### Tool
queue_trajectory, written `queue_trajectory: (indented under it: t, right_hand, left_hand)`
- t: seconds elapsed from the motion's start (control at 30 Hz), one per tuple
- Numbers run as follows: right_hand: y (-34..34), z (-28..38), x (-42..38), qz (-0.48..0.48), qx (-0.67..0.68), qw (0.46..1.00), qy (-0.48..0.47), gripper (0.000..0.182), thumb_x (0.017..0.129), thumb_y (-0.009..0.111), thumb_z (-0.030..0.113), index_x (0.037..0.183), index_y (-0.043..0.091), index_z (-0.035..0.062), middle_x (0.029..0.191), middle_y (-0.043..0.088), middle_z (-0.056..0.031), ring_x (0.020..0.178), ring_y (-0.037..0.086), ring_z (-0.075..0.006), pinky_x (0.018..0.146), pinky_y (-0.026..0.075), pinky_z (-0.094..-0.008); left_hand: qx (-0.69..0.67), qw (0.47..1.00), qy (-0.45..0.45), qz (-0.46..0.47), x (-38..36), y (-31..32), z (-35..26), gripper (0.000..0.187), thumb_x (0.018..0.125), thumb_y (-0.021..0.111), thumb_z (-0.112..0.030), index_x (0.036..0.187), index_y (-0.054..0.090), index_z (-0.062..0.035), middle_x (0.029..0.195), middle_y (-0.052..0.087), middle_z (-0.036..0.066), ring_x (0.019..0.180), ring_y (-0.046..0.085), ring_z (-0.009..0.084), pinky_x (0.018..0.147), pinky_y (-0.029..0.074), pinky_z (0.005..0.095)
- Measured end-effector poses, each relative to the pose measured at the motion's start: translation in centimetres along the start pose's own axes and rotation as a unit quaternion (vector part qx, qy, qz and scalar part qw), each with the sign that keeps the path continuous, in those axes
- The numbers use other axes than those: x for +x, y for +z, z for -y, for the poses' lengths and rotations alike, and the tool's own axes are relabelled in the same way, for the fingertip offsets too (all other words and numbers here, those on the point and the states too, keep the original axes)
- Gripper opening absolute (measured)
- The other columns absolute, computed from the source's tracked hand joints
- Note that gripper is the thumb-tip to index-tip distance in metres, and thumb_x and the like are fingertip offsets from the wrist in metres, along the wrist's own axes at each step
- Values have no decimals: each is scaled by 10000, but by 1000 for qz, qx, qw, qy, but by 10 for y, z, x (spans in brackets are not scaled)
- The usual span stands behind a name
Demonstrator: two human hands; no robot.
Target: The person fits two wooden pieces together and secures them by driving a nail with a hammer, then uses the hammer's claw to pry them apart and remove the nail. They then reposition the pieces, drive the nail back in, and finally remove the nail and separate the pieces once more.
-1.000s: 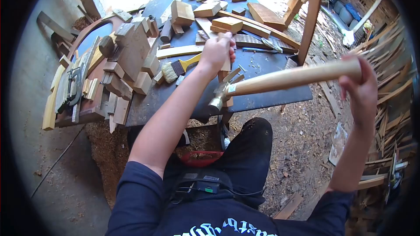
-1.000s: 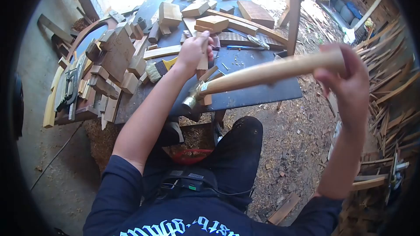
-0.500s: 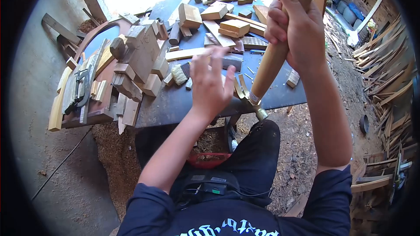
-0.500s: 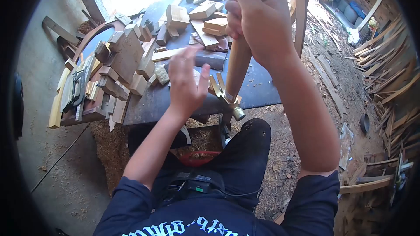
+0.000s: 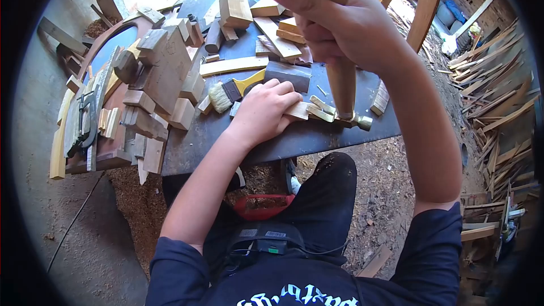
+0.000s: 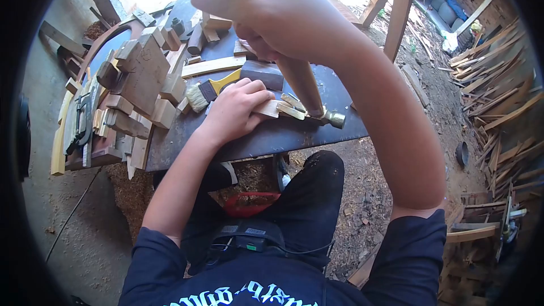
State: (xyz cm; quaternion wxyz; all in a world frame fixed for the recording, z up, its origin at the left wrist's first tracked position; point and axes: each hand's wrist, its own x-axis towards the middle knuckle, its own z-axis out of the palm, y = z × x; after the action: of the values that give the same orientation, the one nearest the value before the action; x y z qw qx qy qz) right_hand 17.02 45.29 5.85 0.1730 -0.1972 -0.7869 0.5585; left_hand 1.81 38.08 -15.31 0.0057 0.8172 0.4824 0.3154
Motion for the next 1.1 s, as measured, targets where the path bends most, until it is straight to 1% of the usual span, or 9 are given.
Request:
queue_trajectory:
  t: [0.2,0.3,0.37,0.6,0.73,0.83,0.87,0.93,1.1]
  right_hand:
    - [40,0,-9,-188,-115,975,-23,330,1006,704,384,878,620,92,634,570,33,518,540,-59,466,424,-235]
    - [11,-2,-6,-67,41,996,-33,320,1021,685,345,855,577,94,607,492,47,442,429,-46,403,334,-227]
    - [19,-22,0,-153,39,983,-89,348,1029,672,319,821,533,78,557,377,65,400,342,-28,369,272,-221]
    - [3,-32,-5,-155,66,975,-147,293,1063,593,268,894,443,81,554,364,45,370,290,-34,316,229,-218]
    - [-13,-50,-23,-171,138,955,-197,268,1105,490,270,905,422,105,581,357,39,380,296,-46,313,243,-222]
    - [-84,-71,-63,-128,305,906,-263,285,1150,345,267,927,434,114,627,378,33,398,298,-70,327,299,-240]
    - [-80,-70,-72,-161,274,903,-290,213,1145,372,277,1017,409,111,625,407,28,407,341,-60,333,316,-233]
    - [-69,-65,-79,-71,224,913,-333,209,1138,385,298,1067,409,104,634,435,16,420,384,-66,372,343,-227]
    - [-65,-53,-56,2,219,938,-268,230,1129,429,291,965,383,136,557,397,38,379,379,-65,343,364,-226]
  left_hand:
    - [10,1000,-25,-8,-5,-1,-6,245,773,745,-128,1012,697,-96,921,570,61,900,590,265,844,521,401]
    - [18,1000,-12,-1,-2,1,0,235,767,752,-143,986,676,-102,921,561,65,898,589,264,835,516,393]
    - [16,1000,-10,7,0,1,2,238,763,756,-152,976,661,-104,924,557,66,902,590,264,835,512,389]
    - [8,999,-33,17,1,2,4,280,739,754,-178,986,634,-123,957,552,63,944,595,259,852,508,386]
    - [-2,999,-37,15,1,3,5,290,721,747,-167,983,631,-126,958,549,58,956,592,257,848,506,384]
    - [-4,999,-41,27,0,1,4,292,715,742,-157,983,628,-128,958,548,54,956,593,250,839,500,388]
    - [5,999,-43,27,1,0,4,299,710,743,-153,991,644,-130,957,551,48,943,593,247,826,488,391]
    - [-2,999,-42,13,2,0,7,304,702,748,-150,995,666,-133,947,554,44,934,591,248,823,481,393]
    - [-37,999,-31,-11,-1,5,6,327,717,763,-143,1043,730,-140,989,604,40,973,611,244,876,493,402]
